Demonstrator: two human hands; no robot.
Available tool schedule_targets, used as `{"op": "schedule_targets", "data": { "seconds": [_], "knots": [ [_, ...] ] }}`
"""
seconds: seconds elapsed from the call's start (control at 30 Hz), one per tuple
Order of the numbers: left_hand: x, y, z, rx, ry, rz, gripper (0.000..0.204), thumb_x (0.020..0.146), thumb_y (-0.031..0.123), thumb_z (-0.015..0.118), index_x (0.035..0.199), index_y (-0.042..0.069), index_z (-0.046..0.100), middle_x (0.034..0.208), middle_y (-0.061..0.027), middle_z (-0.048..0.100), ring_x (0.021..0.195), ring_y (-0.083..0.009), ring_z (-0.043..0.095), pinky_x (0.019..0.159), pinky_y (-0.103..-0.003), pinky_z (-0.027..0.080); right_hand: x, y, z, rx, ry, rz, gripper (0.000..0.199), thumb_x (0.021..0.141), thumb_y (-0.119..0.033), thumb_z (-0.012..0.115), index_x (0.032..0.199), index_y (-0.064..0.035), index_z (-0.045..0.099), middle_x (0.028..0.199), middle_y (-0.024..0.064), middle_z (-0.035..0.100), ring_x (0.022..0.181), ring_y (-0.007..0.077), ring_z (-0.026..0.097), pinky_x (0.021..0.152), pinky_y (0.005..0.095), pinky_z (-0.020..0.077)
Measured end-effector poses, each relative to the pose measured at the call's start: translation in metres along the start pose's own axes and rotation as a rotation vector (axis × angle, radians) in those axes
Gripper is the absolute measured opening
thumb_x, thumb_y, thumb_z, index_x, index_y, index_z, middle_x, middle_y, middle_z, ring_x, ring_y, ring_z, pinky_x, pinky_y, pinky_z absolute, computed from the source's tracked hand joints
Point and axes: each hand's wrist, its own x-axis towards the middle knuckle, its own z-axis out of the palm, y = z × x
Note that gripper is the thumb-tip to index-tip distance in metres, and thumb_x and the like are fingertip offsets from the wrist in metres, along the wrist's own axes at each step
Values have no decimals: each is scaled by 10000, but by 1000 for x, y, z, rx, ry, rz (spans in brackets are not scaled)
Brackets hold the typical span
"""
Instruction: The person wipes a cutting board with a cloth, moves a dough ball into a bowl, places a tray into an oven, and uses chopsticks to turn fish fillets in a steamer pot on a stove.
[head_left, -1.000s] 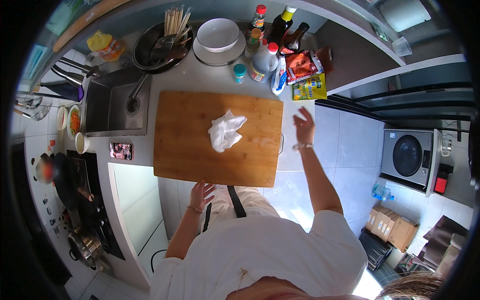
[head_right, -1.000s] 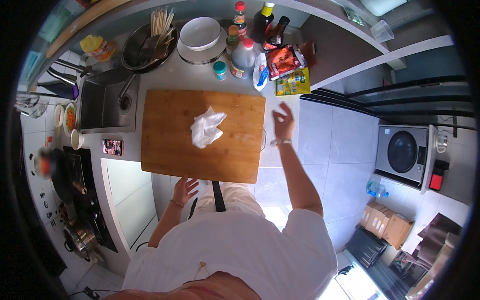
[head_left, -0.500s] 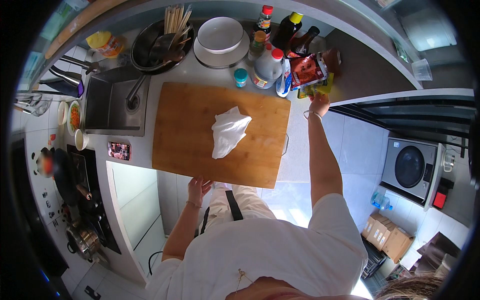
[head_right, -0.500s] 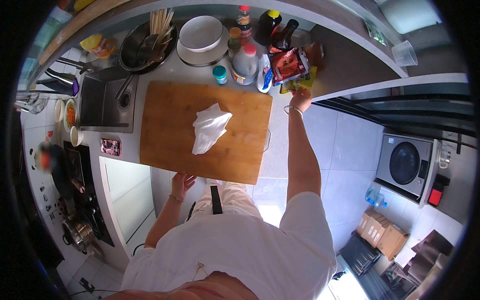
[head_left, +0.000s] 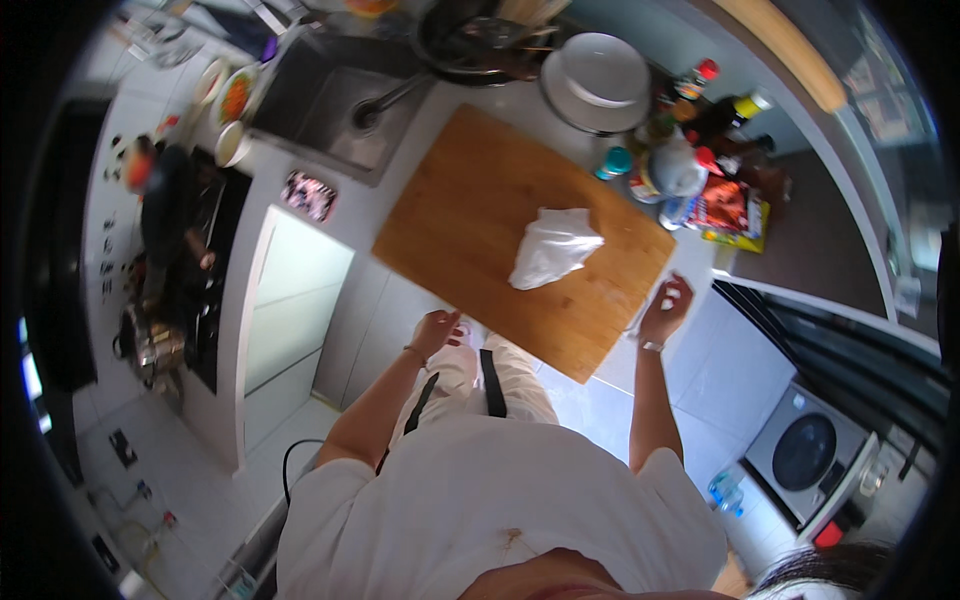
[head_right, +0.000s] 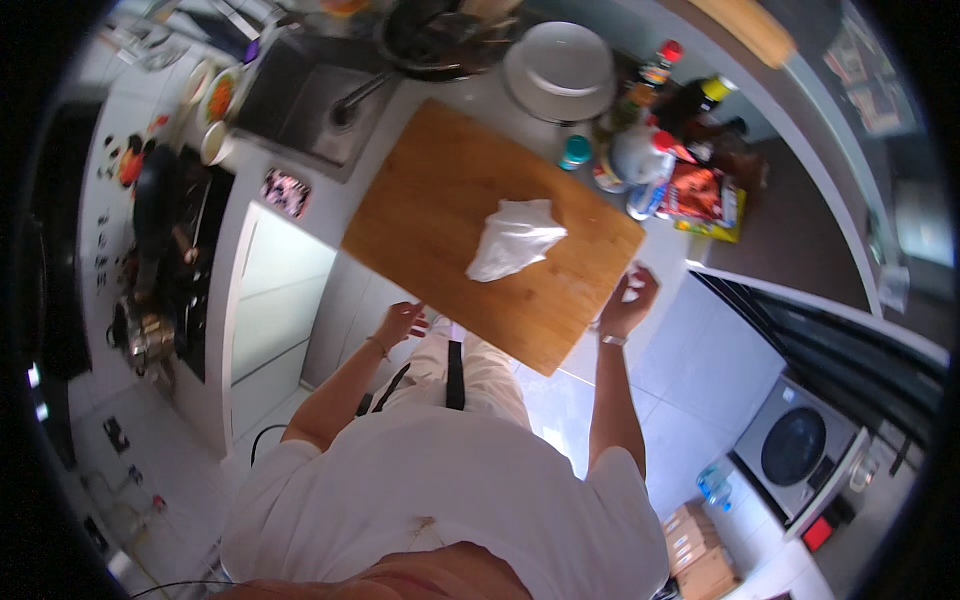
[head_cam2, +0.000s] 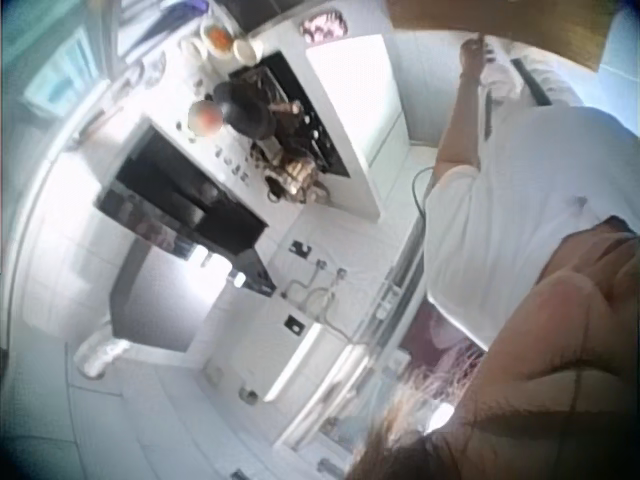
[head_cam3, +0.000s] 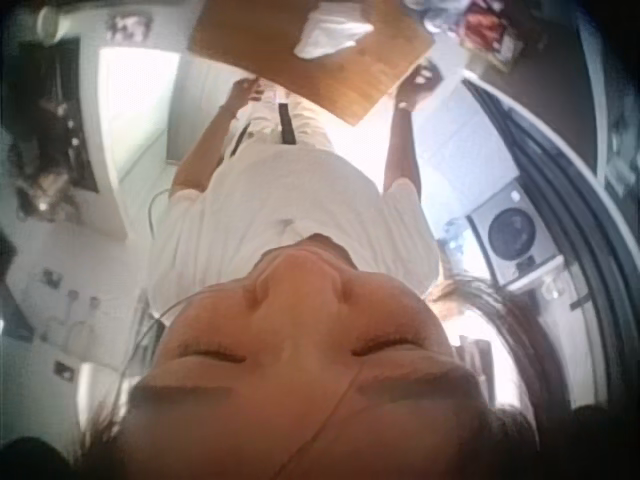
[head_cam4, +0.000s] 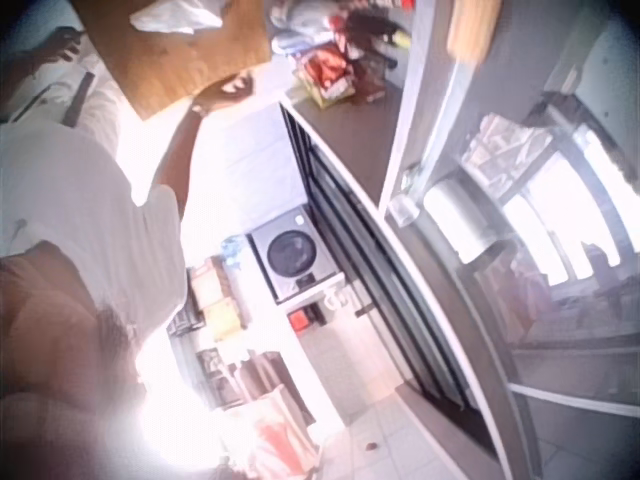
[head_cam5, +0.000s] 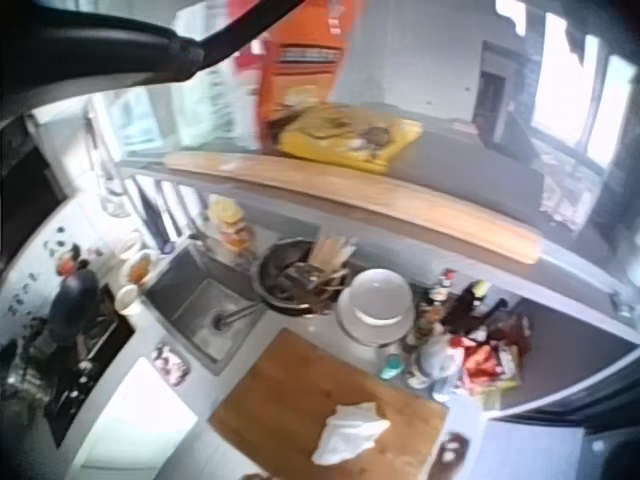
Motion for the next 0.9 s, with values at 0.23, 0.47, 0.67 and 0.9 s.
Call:
{"op": "schedule_targets", "data": {
  "seconds": [0.23,0.47,0.67,0.9],
  "knots": [
    [-49,86,-70,711,689,690,282,760,206,616,1005,102,523,1074,-95,534,984,-283,521,818,-414,417,-89,-95,73,-82,-474,-318,540,762,-120,599,1258,-33,404,1329,172,349,1245,341,301,1024,447,251],
    [10,88,-132,997,496,722,594,816,329,535,1316,81,331,1340,-140,362,1234,-259,349,1050,-483,185,-129,-107,135,-321,-538,-357,465,737,-128,629,1175,-90,477,1314,195,345,1220,360,325,1006,427,293],
    [11,74,-147,889,360,853,621,809,335,540,1318,53,324,1339,-139,370,1227,-257,358,1057,-462,171,-149,-144,148,-120,-391,-185,249,717,0,588,963,-31,570,1113,151,537,1053,317,503,891,367,418],
    [-22,102,-153,789,344,1149,577,823,323,562,1282,47,348,1244,-154,436,1160,-266,423,1001,-402,288,-186,-234,121,424,-455,119,189,776,32,535,956,-19,555,1120,108,556,1047,245,528,883,339,433]
  ]
}}
